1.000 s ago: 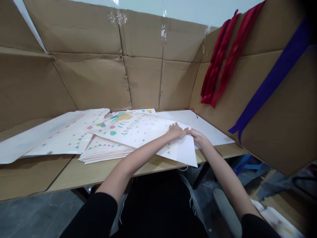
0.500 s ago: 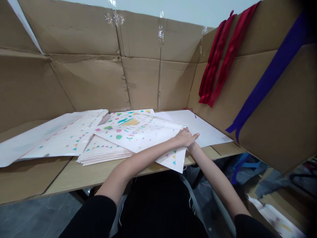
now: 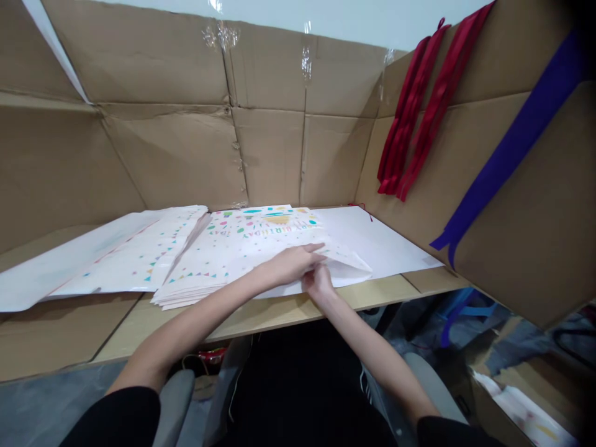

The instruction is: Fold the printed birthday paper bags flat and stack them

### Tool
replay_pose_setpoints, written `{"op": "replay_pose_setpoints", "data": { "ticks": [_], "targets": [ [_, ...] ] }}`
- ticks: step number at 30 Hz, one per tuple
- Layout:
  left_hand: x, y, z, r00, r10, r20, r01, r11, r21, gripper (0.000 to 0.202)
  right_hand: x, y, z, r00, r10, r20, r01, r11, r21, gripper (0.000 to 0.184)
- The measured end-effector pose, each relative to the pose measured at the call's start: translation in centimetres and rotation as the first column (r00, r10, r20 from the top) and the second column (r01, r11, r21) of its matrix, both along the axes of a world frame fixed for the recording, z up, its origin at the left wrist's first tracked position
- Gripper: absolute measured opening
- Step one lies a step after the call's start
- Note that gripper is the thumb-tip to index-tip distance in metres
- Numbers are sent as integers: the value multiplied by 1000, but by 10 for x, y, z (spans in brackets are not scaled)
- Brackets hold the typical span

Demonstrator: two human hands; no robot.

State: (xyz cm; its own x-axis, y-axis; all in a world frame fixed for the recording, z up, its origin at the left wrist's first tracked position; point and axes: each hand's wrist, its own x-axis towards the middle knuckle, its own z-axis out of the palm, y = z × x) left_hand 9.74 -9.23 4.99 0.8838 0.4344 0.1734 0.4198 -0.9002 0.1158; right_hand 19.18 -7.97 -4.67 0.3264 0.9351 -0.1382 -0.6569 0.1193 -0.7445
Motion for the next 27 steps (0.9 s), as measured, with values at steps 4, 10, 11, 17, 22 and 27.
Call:
{"op": "replay_pose_setpoints", "data": {
  "ticks": [4, 10, 11, 17, 22, 27],
  "targets": [
    [-41, 0, -1, 979, 200, 47, -196, 978, -76, 80, -33, 2, 13, 984, 54, -171, -79, 986, -145, 18],
    [-57, 18, -22, 907, 419, 42, -415, 906, -81, 62, -61, 16, 20, 992, 68, -109, -76, 995, -70, 40],
    [-58, 20, -26, 900, 434, 23, -432, 899, -69, 53, -63, 18, 21, 993, 70, -92, -76, 995, -61, 40],
    [-60, 18, -34, 875, 485, -5, -485, 875, 8, 42, -70, 29, 32, 992, 66, -109, -65, 998, 14, 23],
    [-55, 11, -32, 874, 486, -12, -484, 873, 51, 42, -74, 32, 28, 976, 126, -175, -119, 992, 51, 21],
    [-54, 0, -29, 843, 537, -23, -536, 844, 34, 35, -72, 28, 20, 970, 178, -168, -180, 984, 5, 20]
  ]
}}
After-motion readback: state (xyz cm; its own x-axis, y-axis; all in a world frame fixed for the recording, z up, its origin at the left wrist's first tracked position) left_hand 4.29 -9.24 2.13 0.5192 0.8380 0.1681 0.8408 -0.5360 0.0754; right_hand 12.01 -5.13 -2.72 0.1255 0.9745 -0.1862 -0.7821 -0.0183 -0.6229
